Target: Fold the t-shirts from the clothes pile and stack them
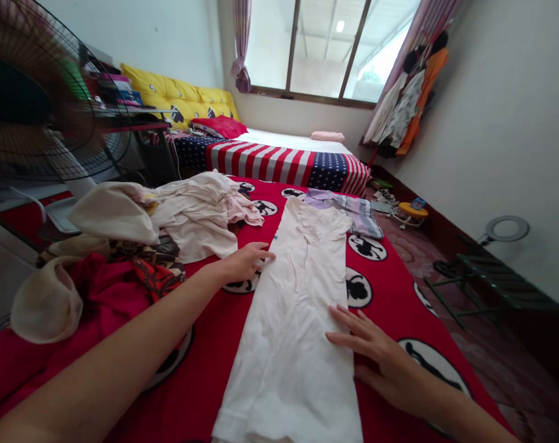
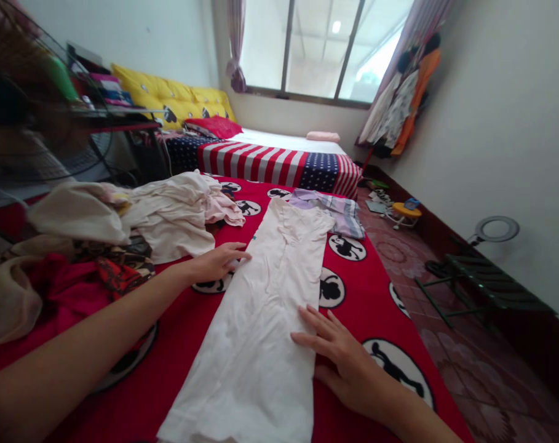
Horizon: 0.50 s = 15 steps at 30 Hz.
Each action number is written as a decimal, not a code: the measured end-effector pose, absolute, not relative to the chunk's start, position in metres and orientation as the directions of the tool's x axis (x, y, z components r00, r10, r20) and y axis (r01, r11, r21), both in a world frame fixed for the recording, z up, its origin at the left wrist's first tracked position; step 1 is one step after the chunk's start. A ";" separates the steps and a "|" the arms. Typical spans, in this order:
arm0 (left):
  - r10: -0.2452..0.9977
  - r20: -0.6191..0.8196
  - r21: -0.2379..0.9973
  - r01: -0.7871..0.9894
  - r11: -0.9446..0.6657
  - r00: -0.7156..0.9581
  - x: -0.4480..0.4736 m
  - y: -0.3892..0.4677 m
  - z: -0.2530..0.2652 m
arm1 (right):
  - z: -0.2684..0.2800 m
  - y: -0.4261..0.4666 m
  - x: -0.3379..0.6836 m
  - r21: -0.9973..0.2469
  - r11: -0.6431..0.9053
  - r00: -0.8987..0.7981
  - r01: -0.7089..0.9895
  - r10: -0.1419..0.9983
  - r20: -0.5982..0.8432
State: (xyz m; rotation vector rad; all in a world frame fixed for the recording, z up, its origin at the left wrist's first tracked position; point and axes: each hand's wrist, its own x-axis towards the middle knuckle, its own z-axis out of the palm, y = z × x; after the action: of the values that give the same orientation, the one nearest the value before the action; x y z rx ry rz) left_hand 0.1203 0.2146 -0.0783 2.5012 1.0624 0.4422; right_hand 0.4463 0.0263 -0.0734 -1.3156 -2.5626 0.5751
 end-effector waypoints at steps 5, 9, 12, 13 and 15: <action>0.627 -0.021 0.403 0.580 -0.708 0.779 0.100 0.158 -0.061 | -0.075 0.015 0.428 -0.463 0.607 -0.682 0.646 0.732 0.008; 0.512 -0.029 0.429 0.473 -0.769 0.859 0.101 0.128 -0.058 | -0.075 0.023 0.418 -0.503 0.625 -0.727 0.598 0.686 -0.012; 0.477 -0.035 0.494 0.430 -0.755 0.878 0.103 0.115 -0.047 | -0.057 0.023 0.413 -0.605 0.547 -0.688 0.579 0.726 -0.002; 0.474 -0.042 0.528 0.422 -0.737 0.880 0.103 0.109 -0.040 | -0.047 0.020 0.410 -0.649 0.516 -0.674 0.559 0.739 0.006; 0.456 -0.066 0.603 0.400 -0.691 0.888 0.102 0.096 -0.022 | -0.025 0.008 0.404 -0.733 0.441 -0.660 0.518 0.751 -0.015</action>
State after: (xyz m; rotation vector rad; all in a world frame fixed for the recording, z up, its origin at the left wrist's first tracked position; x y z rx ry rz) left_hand 0.1018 0.0956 -0.0219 2.4173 0.6130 0.1168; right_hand 0.4036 0.0080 -0.0255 -1.0885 -2.3840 1.0491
